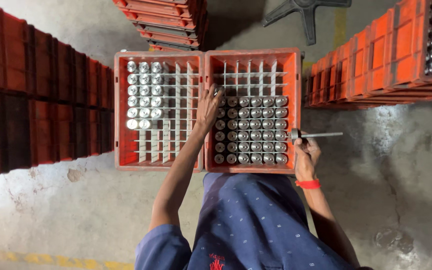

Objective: The person uses a metal tool to transfer small metallic cylindrical parts from one orange crate to another, arranging them in a grid pattern. The person then moves the filled crate and retrieves an empty one to continue the process.

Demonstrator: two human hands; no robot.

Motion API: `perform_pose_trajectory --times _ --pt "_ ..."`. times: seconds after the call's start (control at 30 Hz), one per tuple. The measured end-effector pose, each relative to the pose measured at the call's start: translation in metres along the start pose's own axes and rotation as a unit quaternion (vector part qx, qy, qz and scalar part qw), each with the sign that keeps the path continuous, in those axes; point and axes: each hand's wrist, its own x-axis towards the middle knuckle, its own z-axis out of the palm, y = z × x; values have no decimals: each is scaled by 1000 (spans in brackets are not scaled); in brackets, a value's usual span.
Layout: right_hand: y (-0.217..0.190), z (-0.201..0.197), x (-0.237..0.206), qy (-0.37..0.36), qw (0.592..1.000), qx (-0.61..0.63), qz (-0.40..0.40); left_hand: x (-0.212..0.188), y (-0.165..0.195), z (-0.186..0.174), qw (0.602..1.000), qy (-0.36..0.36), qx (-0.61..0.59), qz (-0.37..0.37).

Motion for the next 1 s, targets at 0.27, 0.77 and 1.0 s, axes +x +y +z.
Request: perform_pose_trajectory --times 0.27,0.77,1.0 --pt "28 9 -27 2 999 36 16 -97 -73 -30 968 115 -143 -171" --pt "51 48 -51 -37 996 -17 77 -183 -185 -124 931 228 -208 -197" --pt "33 86 -58 -131 984 -27 114 -151 -83 -68 647 103 -638 -404"
